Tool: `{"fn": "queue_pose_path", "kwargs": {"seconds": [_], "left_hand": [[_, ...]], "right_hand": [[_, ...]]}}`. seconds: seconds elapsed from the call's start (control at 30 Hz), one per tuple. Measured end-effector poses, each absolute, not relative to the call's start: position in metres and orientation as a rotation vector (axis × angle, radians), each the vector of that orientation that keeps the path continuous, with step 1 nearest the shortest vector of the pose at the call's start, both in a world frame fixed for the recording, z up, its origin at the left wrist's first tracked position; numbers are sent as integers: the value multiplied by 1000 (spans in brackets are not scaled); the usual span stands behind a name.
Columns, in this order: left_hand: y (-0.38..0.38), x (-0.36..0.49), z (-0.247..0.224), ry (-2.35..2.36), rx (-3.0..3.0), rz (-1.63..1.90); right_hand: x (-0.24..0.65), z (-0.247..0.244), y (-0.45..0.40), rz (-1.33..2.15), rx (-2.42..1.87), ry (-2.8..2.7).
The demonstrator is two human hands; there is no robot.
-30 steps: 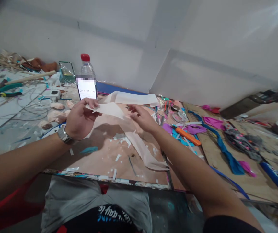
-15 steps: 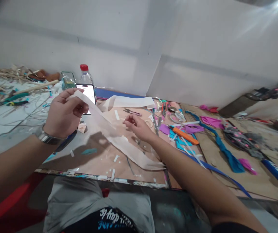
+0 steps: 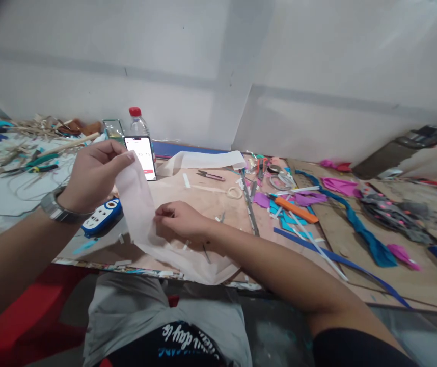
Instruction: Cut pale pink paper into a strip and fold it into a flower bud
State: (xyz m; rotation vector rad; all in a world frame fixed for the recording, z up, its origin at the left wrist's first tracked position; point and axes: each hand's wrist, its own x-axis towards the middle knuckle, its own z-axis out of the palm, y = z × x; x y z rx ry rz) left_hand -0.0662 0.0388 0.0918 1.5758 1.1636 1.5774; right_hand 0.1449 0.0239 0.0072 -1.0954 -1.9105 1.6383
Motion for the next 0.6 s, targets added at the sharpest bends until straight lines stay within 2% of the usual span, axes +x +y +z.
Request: {"fn": "queue_pose_path", "kwargs": {"seconds": [0.3,0.5,0.6], "left_hand": [[61,-111,76,1185,1243,1512],[56,-119,64,1240,1218,1454],[54,-127,63,1291,1185,1425]], "right_hand": [[167,13,26,1736,-1151,-1542],[183,24,15,1986,-1175,-1730],[193,29,14,1892,-1241,-1756]]}}
